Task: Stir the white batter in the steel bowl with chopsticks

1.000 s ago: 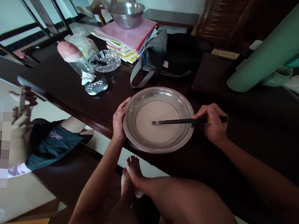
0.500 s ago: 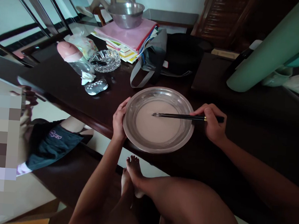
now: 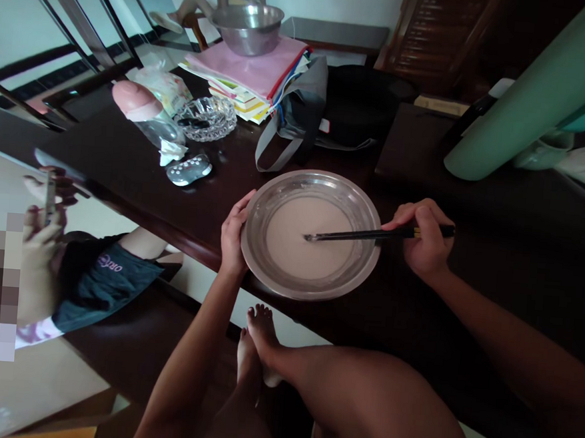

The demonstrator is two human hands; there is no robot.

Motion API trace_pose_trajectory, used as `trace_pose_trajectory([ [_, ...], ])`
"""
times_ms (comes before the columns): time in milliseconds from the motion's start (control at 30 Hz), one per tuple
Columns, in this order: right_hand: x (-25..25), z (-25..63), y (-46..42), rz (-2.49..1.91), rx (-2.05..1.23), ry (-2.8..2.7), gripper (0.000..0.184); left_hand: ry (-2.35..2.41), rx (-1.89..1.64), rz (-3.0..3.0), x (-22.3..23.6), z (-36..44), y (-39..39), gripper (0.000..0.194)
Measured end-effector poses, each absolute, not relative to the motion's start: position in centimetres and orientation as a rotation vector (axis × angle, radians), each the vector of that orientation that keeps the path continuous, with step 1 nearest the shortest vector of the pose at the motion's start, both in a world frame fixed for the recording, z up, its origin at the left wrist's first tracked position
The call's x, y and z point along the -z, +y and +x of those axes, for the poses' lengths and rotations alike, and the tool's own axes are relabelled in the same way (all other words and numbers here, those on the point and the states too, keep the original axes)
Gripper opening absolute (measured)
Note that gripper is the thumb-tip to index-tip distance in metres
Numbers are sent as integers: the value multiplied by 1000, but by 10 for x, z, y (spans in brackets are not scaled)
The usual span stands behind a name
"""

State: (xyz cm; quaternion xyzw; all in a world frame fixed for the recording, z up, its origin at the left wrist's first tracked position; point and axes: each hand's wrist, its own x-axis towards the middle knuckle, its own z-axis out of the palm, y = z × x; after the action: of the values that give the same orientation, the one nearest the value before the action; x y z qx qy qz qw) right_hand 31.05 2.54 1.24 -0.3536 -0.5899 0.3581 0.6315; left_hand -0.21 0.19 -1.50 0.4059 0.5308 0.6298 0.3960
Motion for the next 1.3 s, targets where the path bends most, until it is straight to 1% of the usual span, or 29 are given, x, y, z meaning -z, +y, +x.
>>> trace_pose_trajectory([
  [100, -12, 310, 24, -830, -854, -1430, 33, 1331, -1610, 1028, 15, -2, 2, 40],
  [200, -13, 311, 24, -879, -801, -1502, 31, 1335, -1612, 1013, 14, -1, 2, 41],
  [367, -14, 310, 24, -793, -803, -1382, 34, 1350, -1593, 1014, 11, 0, 2, 43],
  [467, -15, 309, 21, -833, -870, -1430, 33, 1339, -1592, 1046, 12, -1, 1, 42],
  [567, -15, 309, 21, -874, -823, -1523, 30, 1327, -1597, 1061, 15, -3, 1, 42],
  [667, -14, 311, 23, -838, -764, -1470, 32, 1333, -1595, 1053, 16, -3, 1, 40],
  [767, -13, 311, 24, -816, -814, -1413, 34, 1339, -1592, 1037, 15, -2, 2, 38],
  [933, -13, 311, 23, -896, -806, -1494, 30, 1347, -1597, 1030, 12, 0, 2, 40],
  [1100, -14, 310, 24, -840, -814, -1386, 35, 1349, -1581, 1048, 13, 0, 1, 41],
  [1300, -16, 310, 23, -920, -816, -1444, 32, 1316, -1604, 1017, 13, -1, 1, 41],
])
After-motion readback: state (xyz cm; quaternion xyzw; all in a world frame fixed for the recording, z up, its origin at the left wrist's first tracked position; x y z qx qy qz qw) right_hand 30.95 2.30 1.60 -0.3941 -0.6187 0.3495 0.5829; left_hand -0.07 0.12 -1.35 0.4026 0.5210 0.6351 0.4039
